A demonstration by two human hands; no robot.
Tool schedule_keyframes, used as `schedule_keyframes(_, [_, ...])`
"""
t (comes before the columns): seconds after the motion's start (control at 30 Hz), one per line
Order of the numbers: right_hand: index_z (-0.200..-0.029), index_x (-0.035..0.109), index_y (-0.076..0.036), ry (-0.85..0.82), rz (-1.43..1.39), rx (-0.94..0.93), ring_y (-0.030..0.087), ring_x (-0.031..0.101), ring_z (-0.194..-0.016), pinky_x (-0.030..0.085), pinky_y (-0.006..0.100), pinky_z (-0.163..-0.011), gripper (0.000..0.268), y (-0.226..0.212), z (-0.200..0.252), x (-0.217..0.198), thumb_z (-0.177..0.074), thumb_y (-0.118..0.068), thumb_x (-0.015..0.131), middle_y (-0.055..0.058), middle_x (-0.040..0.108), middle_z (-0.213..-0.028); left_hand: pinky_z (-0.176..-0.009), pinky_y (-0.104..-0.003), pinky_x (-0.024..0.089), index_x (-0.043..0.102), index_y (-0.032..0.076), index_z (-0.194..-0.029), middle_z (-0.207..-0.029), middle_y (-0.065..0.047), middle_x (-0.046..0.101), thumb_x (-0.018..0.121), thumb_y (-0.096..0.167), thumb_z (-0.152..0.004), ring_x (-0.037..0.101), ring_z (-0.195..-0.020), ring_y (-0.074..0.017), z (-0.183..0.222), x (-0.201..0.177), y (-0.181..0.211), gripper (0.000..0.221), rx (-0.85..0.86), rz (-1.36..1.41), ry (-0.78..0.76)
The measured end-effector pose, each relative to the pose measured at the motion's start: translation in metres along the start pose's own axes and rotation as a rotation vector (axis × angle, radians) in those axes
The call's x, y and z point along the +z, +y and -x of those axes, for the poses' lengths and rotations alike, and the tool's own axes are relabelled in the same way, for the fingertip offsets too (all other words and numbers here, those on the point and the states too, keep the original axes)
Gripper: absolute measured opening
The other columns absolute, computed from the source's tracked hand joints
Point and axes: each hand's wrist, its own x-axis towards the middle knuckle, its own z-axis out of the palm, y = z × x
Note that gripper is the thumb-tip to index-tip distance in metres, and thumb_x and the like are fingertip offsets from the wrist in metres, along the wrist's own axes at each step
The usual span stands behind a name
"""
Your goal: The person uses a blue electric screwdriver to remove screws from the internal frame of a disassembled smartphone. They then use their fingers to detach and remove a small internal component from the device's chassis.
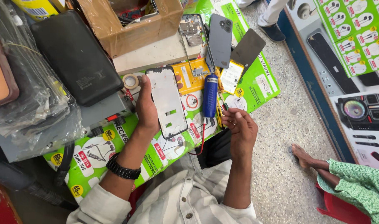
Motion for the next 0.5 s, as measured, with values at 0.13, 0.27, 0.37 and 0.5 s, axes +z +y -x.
schedule_keyframes(0.13, [-0.113, 0.067, 0.008, 0.016, 0.006, -0.008, 0.022, 0.073, -0.086, 0.061, 0.033, -0.081, 0.027, 0.012, -0.005, -0.017, -0.103, -0.015, 0.058, 0.019, 0.074, -0.101, -0.093, -0.040, 0.055, 0.054, 0.001, -0.140, -0.126, -0.017, 0.069, 0.035, 0.057, -0.106, 0.067, -0.109, -0.0258, 0.002, 0.004, 0.000, 0.068, 0.005, 0.032, -0.028])
schedule_keyframes(0.27, [-0.113, 0.067, 0.008, 0.060, 0.038, -0.039, 0.022, 0.072, -0.084, 0.059, 0.033, -0.079, 0.026, 0.007, -0.011, -0.019, -0.104, -0.014, 0.058, 0.019, 0.074, -0.099, -0.097, -0.040, 0.055, 0.058, -0.004, -0.134, -0.124, -0.017, 0.070, 0.035, 0.055, -0.109, 0.068, -0.109, -0.0256, 0.004, 0.004, -0.004, 0.068, 0.048, -0.083, -0.055])
schedule_keyframes(0.37, [-0.111, 0.068, 0.008, 0.087, 0.053, -0.076, 0.022, 0.071, -0.083, 0.060, 0.034, -0.078, 0.026, -0.002, -0.021, -0.010, -0.102, -0.015, 0.060, 0.017, 0.073, -0.098, -0.096, -0.040, 0.056, 0.059, -0.004, -0.130, -0.121, -0.018, 0.071, 0.034, 0.053, -0.109, 0.070, -0.107, -0.0253, 0.004, 0.002, -0.008, 0.065, 0.052, -0.135, -0.043])
schedule_keyframes(0.5, [-0.107, 0.070, 0.006, 0.008, 0.213, -0.282, 0.021, 0.071, -0.083, 0.064, 0.036, -0.081, 0.026, -0.033, -0.068, 0.024, -0.099, -0.018, 0.066, 0.014, 0.071, -0.094, -0.097, -0.039, 0.056, 0.060, -0.003, -0.129, -0.121, -0.017, 0.070, 0.033, 0.050, -0.110, 0.070, -0.107, -0.0238, 0.002, 0.000, -0.015, 0.062, 0.046, -0.149, -0.068])
